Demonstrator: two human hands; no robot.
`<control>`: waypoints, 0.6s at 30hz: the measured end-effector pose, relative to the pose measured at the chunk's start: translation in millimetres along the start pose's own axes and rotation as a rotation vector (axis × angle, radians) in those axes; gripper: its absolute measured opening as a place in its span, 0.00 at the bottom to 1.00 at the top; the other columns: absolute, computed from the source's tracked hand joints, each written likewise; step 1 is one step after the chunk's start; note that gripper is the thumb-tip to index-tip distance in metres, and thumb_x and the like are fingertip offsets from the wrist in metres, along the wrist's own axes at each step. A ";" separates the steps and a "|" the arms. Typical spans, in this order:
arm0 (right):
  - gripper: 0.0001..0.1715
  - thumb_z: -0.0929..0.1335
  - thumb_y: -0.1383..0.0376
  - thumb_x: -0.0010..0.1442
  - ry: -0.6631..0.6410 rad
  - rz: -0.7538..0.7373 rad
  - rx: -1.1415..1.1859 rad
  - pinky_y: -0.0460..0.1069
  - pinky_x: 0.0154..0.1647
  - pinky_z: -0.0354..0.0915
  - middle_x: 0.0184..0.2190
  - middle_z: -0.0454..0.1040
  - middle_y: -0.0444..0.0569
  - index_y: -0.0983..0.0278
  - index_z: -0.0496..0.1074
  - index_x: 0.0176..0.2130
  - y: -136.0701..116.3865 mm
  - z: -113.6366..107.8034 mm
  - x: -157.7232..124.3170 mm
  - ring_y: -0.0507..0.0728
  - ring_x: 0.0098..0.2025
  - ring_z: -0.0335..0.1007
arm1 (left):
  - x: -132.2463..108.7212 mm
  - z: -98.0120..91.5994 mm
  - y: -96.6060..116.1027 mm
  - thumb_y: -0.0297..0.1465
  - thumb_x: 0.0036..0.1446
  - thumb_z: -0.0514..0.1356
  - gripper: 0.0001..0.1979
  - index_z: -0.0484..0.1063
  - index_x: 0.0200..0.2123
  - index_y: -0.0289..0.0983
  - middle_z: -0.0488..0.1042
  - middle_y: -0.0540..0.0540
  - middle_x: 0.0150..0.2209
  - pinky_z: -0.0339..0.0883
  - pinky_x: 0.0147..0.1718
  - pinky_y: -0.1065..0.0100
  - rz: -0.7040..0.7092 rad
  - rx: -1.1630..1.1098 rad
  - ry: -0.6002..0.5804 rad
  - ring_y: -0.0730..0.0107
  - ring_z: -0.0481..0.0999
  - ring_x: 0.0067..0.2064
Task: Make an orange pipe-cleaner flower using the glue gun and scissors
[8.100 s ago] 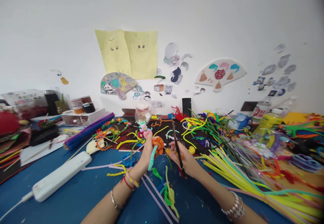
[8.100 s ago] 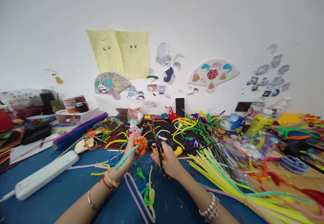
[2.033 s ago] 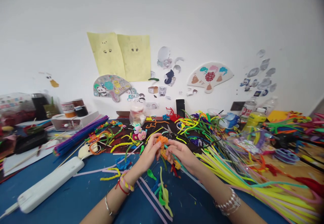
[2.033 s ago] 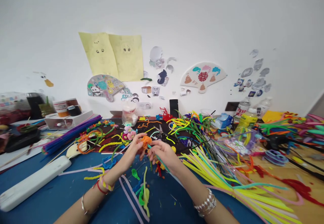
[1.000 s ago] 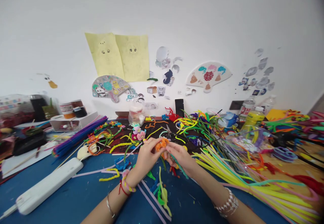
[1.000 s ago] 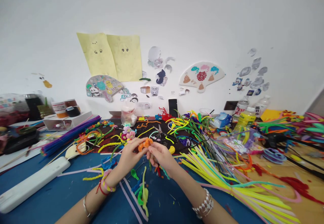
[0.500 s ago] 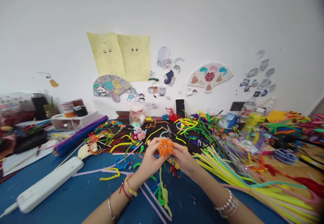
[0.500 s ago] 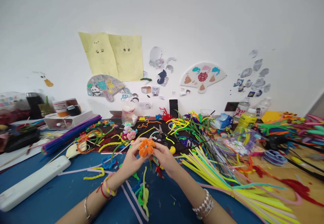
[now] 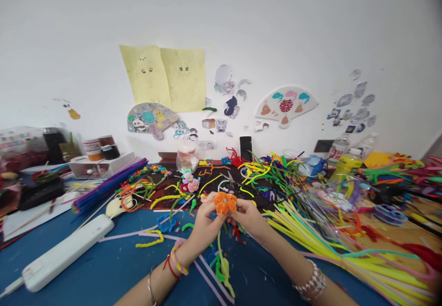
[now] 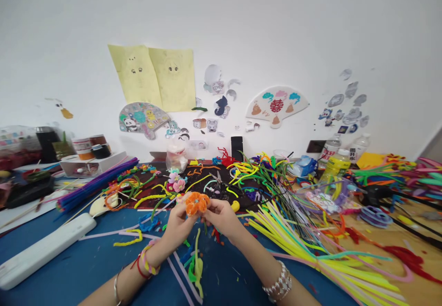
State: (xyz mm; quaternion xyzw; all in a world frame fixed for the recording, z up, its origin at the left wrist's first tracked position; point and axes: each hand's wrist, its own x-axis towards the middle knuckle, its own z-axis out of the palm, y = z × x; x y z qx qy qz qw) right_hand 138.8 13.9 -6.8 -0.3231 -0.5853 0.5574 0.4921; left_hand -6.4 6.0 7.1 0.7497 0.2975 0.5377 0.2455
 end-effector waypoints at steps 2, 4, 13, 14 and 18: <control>0.20 0.72 0.50 0.45 0.003 -0.003 -0.024 0.45 0.22 0.57 0.19 0.69 0.42 0.66 0.72 0.26 0.6 0.1 0.1 0.48 0.19 0.59 | -0.8 1.3 -0.8 0.39 0.57 0.53 0.17 0.68 0.21 0.37 0.70 0.45 0.28 0.63 0.36 0.63 0.006 0.019 0.014 0.63 0.69 0.35; 0.19 0.72 0.51 0.46 0.000 -0.019 -0.042 0.45 0.23 0.59 0.19 0.69 0.43 0.65 0.72 0.27 0.4 0.2 -0.1 0.48 0.20 0.60 | -1.1 2.3 -2.6 0.38 0.58 0.53 0.17 0.68 0.21 0.37 0.70 0.45 0.28 0.62 0.36 0.64 0.037 0.052 0.035 0.64 0.68 0.34; 0.23 0.72 0.58 0.49 0.063 -0.186 0.076 0.52 0.49 0.63 0.42 0.72 0.50 0.59 0.68 0.45 -0.1 13.3 -6.9 0.57 0.45 0.68 | -4.1 0.2 -12.6 0.28 0.55 0.54 0.08 0.72 0.26 0.39 0.70 0.47 0.27 0.60 0.31 0.67 0.141 0.311 0.280 0.67 0.68 0.31; 0.23 0.72 0.58 0.49 0.060 -0.194 0.079 0.53 0.50 0.62 0.43 0.72 0.50 0.58 0.69 0.45 -0.1 15.0 -7.7 0.57 0.46 0.67 | -5.7 1.0 -13.2 0.27 0.55 0.54 0.08 0.71 0.26 0.39 0.69 0.48 0.26 0.60 0.29 0.67 0.167 0.347 0.280 0.67 0.67 0.30; 0.19 0.71 0.57 0.50 0.051 -0.214 0.043 0.53 0.50 0.62 0.42 0.72 0.50 0.59 0.72 0.43 -2.0 18.0 -9.4 0.58 0.46 0.67 | -12.3 6.6 -16.0 0.26 0.55 0.52 0.08 0.71 0.30 0.40 0.72 0.48 0.26 0.61 0.29 0.67 0.244 0.418 0.239 0.67 0.68 0.30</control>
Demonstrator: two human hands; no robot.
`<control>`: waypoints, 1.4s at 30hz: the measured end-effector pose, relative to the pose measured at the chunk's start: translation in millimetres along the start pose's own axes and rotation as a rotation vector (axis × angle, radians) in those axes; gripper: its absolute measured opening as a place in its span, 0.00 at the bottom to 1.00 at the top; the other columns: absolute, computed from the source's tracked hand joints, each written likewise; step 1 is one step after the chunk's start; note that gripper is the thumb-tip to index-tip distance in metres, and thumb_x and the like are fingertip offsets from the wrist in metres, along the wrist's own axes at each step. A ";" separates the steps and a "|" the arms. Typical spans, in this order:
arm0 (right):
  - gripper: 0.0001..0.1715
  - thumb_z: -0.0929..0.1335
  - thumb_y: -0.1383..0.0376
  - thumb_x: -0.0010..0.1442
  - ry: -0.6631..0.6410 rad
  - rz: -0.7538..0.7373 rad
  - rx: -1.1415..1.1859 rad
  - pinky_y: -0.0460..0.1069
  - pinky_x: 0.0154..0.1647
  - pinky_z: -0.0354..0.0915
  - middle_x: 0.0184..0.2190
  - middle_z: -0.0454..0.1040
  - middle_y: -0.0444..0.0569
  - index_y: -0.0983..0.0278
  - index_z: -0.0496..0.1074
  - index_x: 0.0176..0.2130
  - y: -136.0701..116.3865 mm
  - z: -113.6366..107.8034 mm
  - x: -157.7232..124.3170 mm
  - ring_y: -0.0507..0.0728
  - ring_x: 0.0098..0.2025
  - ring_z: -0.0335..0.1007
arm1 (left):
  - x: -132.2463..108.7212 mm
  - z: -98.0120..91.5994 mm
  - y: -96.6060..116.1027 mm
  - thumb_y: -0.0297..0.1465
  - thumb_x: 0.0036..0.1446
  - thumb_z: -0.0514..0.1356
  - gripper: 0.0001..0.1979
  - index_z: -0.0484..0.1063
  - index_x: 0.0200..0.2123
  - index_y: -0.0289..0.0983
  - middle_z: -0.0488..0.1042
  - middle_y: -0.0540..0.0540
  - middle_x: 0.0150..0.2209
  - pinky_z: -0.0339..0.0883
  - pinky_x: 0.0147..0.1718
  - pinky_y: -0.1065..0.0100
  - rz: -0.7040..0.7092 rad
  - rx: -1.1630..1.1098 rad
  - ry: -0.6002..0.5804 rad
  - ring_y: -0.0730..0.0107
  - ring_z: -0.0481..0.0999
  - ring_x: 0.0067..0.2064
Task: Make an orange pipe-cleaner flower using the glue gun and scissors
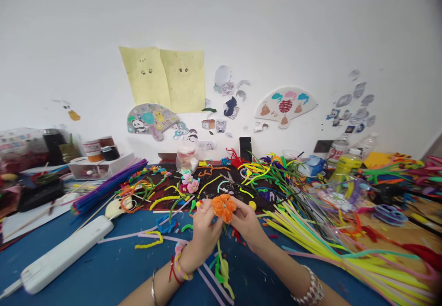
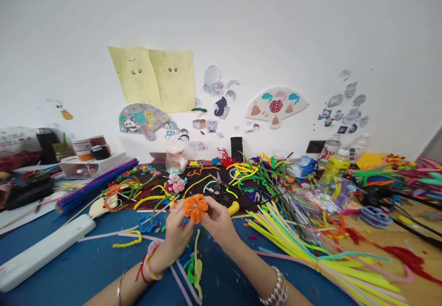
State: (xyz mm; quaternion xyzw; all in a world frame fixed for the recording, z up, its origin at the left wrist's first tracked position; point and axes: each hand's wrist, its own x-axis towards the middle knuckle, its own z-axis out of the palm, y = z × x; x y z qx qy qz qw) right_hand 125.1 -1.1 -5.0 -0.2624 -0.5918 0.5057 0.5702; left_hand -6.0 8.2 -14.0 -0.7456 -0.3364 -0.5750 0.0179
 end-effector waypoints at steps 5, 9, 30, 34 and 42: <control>0.12 0.69 0.60 0.53 -0.008 -0.093 -0.067 0.53 0.52 0.60 0.42 0.71 0.49 0.59 0.74 0.40 -2.8 -3.3 0.4 0.58 0.48 0.65 | -3.0 4.9 -1.5 0.27 0.54 0.55 0.05 0.70 0.32 0.40 0.74 0.46 0.30 0.64 0.32 0.66 0.025 -0.026 -0.039 0.65 0.72 0.33; 0.12 0.68 0.59 0.54 0.036 -0.125 -0.099 0.53 0.52 0.59 0.43 0.71 0.50 0.59 0.73 0.40 -5.6 -4.8 -1.1 0.58 0.48 0.65 | -2.3 5.1 3.8 0.28 0.54 0.55 0.03 0.67 0.33 0.39 0.72 0.46 0.32 0.63 0.34 0.65 -0.053 -0.072 -0.099 0.64 0.71 0.34; 0.13 0.57 0.62 0.64 -0.108 -0.236 -0.598 0.50 0.43 0.62 0.41 0.69 0.50 0.61 0.61 0.47 -19.7 -6.5 -8.6 0.55 0.41 0.66 | 12.1 -16.0 7.1 0.30 0.55 0.57 0.24 0.61 0.56 0.40 0.67 0.40 0.52 0.59 0.51 0.54 0.089 -0.316 -0.104 0.57 0.64 0.53; 0.12 0.56 0.61 0.64 -0.096 -0.292 -0.827 0.49 0.33 0.63 0.35 0.70 0.51 0.63 0.61 0.43 -14.0 -9.1 -9.1 0.57 0.33 0.68 | 10.7 -13.5 8.9 0.27 0.53 0.59 0.25 0.61 0.55 0.39 0.67 0.39 0.51 0.60 0.51 0.54 0.072 -0.364 -0.088 0.57 0.65 0.53; 0.13 0.53 0.66 0.63 -0.047 -0.534 -1.007 0.49 0.28 0.63 0.32 0.71 0.53 0.65 0.60 0.43 -6.1 -8.5 -7.3 0.57 0.31 0.69 | 9.9 -11.7 12.2 0.25 0.51 0.59 0.24 0.63 0.53 0.39 0.68 0.39 0.51 0.62 0.50 0.56 0.071 -0.369 -0.154 0.58 0.66 0.52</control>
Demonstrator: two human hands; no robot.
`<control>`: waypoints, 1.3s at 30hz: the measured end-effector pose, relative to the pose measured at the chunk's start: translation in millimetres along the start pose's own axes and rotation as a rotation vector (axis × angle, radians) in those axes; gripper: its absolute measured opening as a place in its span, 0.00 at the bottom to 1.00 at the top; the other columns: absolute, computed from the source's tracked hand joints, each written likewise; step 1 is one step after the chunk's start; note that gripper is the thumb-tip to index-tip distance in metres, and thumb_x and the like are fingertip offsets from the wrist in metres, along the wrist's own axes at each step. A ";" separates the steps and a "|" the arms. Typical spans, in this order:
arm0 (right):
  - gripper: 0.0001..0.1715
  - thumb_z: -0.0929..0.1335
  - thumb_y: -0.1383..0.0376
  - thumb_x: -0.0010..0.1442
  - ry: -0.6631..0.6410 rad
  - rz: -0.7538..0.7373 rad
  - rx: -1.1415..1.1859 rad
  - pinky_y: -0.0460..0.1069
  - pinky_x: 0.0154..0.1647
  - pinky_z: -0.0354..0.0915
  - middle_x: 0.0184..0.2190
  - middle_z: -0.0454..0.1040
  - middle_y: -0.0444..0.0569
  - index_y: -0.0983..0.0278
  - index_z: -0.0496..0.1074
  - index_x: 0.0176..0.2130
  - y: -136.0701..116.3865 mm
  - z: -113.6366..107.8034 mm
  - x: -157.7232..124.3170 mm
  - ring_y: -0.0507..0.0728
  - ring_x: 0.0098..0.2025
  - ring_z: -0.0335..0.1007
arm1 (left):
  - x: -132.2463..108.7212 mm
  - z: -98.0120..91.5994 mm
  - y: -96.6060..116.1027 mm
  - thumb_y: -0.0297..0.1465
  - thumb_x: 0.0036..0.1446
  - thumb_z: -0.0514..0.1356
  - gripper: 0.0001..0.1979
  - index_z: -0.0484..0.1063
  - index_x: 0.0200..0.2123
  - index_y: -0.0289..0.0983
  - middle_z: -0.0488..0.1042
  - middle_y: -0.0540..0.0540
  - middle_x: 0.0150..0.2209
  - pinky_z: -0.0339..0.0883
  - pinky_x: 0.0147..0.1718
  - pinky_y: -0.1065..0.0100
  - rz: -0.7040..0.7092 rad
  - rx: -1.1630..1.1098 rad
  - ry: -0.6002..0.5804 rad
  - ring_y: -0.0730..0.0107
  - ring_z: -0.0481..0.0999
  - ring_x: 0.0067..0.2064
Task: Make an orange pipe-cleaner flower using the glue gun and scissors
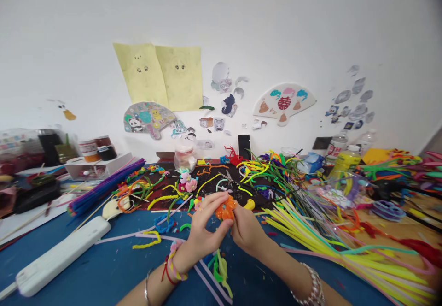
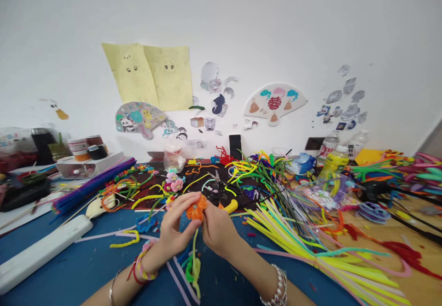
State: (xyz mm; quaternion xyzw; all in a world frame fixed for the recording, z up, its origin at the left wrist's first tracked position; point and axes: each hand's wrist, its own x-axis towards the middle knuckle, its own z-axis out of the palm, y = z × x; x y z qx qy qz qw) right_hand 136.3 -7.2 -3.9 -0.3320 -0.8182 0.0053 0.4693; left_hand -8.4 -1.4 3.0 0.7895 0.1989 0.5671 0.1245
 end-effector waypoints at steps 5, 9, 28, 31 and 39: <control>0.12 0.53 0.68 0.61 0.091 -0.054 -0.064 0.49 0.27 0.64 0.30 0.71 0.53 0.64 0.61 0.41 2.4 6.6 -6.4 0.58 0.30 0.69 | -3.4 1.0 -0.9 0.24 0.51 0.59 0.24 0.63 0.53 0.37 0.68 0.38 0.51 0.63 0.50 0.57 0.056 0.064 -0.020 0.58 0.67 0.52; 0.12 0.53 0.68 0.61 0.135 -0.101 -0.067 0.49 0.28 0.66 0.30 0.71 0.53 0.64 0.61 0.41 4.7 10.5 -9.6 0.58 0.31 0.69 | -7.5 2.8 -3.5 0.24 0.51 0.59 0.23 0.63 0.52 0.37 0.69 0.38 0.50 0.64 0.49 0.57 0.087 0.074 -0.011 0.58 0.68 0.51; 0.19 0.52 0.55 0.64 0.046 -0.141 0.222 0.50 0.31 0.66 0.30 0.72 0.51 0.62 0.64 0.38 7.4 12.2 -9.2 0.58 0.33 0.70 | -3.2 -3.6 1.6 0.29 0.48 0.63 0.21 0.62 0.46 0.41 0.68 0.39 0.48 0.64 0.46 0.56 0.111 -0.099 -0.046 0.57 0.69 0.49; 0.18 0.52 0.58 0.64 0.034 -0.128 0.197 0.49 0.28 0.64 0.27 0.72 0.50 0.62 0.64 0.36 6.5 12.0 -10.3 0.56 0.29 0.69 | -1.9 -5.3 0.5 0.31 0.49 0.63 0.19 0.65 0.45 0.40 0.70 0.39 0.45 0.66 0.42 0.58 0.141 -0.065 -0.022 0.59 0.71 0.45; 0.14 0.54 0.65 0.62 -0.075 -0.206 0.135 0.46 0.24 0.57 0.21 0.68 0.46 0.61 0.61 0.28 8.2 7.5 -9.1 0.54 0.24 0.64 | 27.3 -40.3 11.3 0.38 0.60 0.50 0.15 0.73 0.37 0.36 0.73 0.40 0.35 0.65 0.40 0.61 -0.158 -0.289 -0.345 0.63 0.72 0.39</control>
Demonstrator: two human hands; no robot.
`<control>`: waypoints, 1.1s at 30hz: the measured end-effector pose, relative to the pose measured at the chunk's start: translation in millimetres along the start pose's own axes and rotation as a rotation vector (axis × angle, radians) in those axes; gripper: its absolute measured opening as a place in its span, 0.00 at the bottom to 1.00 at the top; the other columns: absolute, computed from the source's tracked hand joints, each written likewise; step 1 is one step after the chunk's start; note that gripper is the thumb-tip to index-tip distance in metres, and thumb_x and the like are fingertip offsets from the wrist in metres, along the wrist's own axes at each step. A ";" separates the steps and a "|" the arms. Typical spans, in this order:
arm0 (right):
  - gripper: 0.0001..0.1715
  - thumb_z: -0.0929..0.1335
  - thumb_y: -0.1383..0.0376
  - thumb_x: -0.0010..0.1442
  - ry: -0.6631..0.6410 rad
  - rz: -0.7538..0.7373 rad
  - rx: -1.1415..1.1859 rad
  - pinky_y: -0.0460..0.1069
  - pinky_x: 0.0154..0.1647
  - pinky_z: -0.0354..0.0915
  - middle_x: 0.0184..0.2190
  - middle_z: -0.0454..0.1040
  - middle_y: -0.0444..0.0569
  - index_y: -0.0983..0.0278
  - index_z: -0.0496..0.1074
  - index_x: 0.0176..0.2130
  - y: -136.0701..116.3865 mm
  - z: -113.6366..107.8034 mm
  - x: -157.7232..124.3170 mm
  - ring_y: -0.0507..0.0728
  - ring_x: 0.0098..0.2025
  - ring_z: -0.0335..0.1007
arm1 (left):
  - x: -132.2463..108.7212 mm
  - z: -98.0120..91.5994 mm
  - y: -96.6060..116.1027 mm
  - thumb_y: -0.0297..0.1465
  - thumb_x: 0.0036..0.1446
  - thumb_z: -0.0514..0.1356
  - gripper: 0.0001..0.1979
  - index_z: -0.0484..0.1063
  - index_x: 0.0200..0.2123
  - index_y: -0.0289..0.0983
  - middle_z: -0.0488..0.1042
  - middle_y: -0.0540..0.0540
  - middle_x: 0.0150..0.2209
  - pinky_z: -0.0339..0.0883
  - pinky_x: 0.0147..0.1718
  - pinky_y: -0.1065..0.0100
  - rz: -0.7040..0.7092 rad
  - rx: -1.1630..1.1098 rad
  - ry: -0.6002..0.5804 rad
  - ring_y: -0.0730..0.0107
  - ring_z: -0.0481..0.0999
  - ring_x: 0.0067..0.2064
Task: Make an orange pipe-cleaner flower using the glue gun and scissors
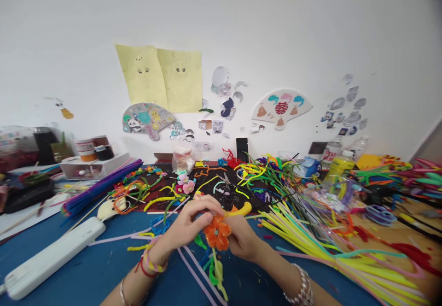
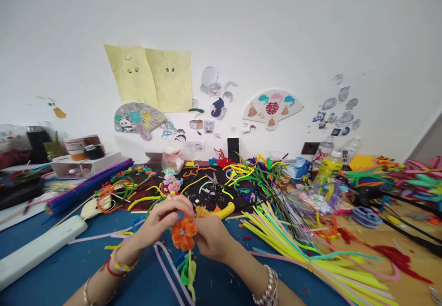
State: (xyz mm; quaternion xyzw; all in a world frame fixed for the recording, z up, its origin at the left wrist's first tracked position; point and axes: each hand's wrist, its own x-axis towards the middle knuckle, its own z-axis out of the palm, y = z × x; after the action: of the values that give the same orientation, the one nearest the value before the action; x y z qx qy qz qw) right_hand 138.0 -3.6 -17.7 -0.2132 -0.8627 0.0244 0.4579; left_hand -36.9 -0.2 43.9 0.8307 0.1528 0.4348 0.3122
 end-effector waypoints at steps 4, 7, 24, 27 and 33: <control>0.13 0.55 0.66 0.60 -0.121 -0.002 0.015 0.45 0.22 0.54 0.19 0.66 0.44 0.61 0.61 0.27 1.2 1.0 -2.6 0.52 0.21 0.62 | 4.0 -16.1 7.3 0.35 0.55 0.58 0.12 0.75 0.40 0.37 0.74 0.42 0.37 0.67 0.36 0.66 -0.268 -0.048 -0.233 0.65 0.73 0.38; 0.11 0.55 0.67 0.58 -0.188 -0.012 0.003 0.45 0.22 0.53 0.18 0.66 0.43 0.61 0.60 0.26 -0.3 3.7 -4.1 0.52 0.20 0.62 | 3.5 -24.1 3.6 0.37 0.51 0.61 0.13 0.76 0.38 0.36 0.75 0.44 0.33 0.66 0.29 0.71 -0.413 -0.131 -0.305 0.68 0.72 0.33; 0.09 0.56 0.69 0.56 -0.206 -0.045 -0.029 0.46 0.22 0.55 0.19 0.69 0.43 0.61 0.61 0.28 -1.3 8.1 -4.0 0.52 0.20 0.65 | 1.1 -26.4 -7.7 0.35 0.44 0.66 0.11 0.79 0.30 0.34 0.74 0.47 0.28 0.60 0.26 0.74 -0.690 -0.485 -0.264 0.76 0.68 0.27; 0.09 0.56 0.68 0.57 -0.233 -0.028 -0.020 0.46 0.23 0.56 0.19 0.69 0.43 0.61 0.61 0.28 -0.3 8.6 -5.5 0.52 0.21 0.66 | 0.7 -28.9 -8.4 0.32 0.43 0.67 0.14 0.78 0.35 0.35 0.73 0.48 0.26 0.60 0.25 0.75 -0.712 -0.543 -0.256 0.76 0.68 0.25; 0.07 0.56 0.69 0.55 -0.238 -0.070 -0.049 0.46 0.21 0.53 0.18 0.68 0.42 0.61 0.60 0.29 -3.0 10.0 -6.1 0.52 0.19 0.64 | 4.5 -19.7 -3.1 0.31 0.38 0.69 0.12 0.73 0.27 0.33 0.70 0.53 0.20 0.56 0.20 0.77 -0.750 -0.575 -0.229 0.81 0.64 0.21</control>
State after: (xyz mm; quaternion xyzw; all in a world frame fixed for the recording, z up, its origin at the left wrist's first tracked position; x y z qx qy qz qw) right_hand 131.9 -7.1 -27.5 -0.1896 -0.9182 0.0126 0.3476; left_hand -50.4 12.1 53.2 0.6409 0.2800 0.2228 0.6791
